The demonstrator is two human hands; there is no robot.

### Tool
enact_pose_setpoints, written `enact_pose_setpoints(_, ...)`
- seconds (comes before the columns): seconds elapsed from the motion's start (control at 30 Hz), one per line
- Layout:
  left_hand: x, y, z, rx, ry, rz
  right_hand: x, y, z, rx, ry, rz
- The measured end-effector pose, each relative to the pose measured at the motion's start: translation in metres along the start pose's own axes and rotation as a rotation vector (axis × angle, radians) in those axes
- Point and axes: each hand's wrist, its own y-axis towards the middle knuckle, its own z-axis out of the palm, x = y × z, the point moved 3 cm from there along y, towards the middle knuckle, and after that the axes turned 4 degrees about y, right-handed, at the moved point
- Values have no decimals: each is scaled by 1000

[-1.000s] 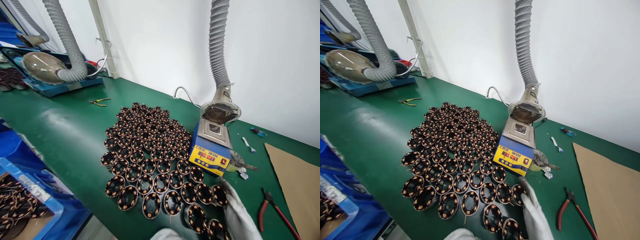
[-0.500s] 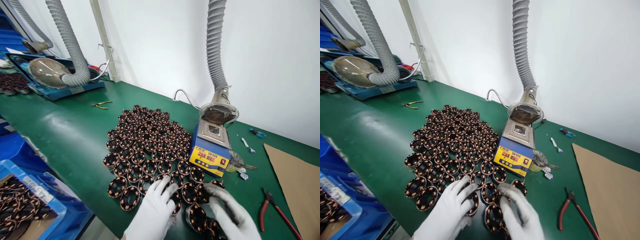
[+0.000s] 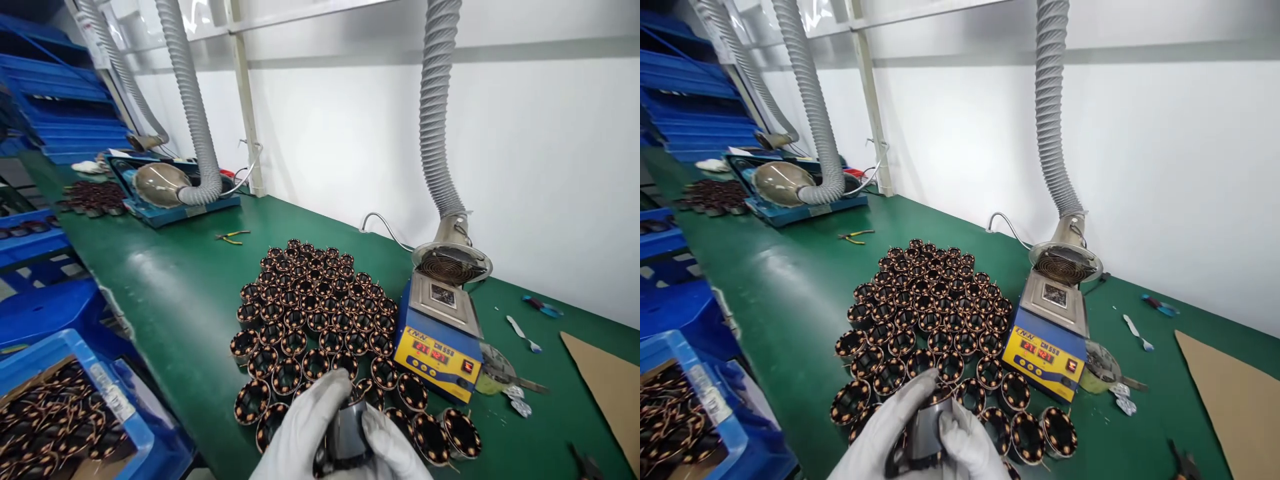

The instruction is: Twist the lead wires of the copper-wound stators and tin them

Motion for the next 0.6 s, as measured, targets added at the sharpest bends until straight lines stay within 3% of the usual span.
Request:
enact_pose_setpoints(0.07,0,0,-6,16,29,55,-1,0,5,20,14,-2)
enact_pose_setpoints(0.2,3,8,-9,69,88,295,-2,2,9,22,34,-29)
enact_pose_setpoints(0.37,16,7,6,99,191,215,6,-1,3,-46,32,-97)
enact_pose_setpoints(0.43,16,6,11,124,178,251,10,-6,2,-49,49,-88)
enact_pose_setpoints(0.53,8,14,7,173,-18,273,14,-13,5,-32,81,-44)
enact_pose_setpoints(0.6,-1,24,3,165,-229,187,14,-15,8,-28,118,-5)
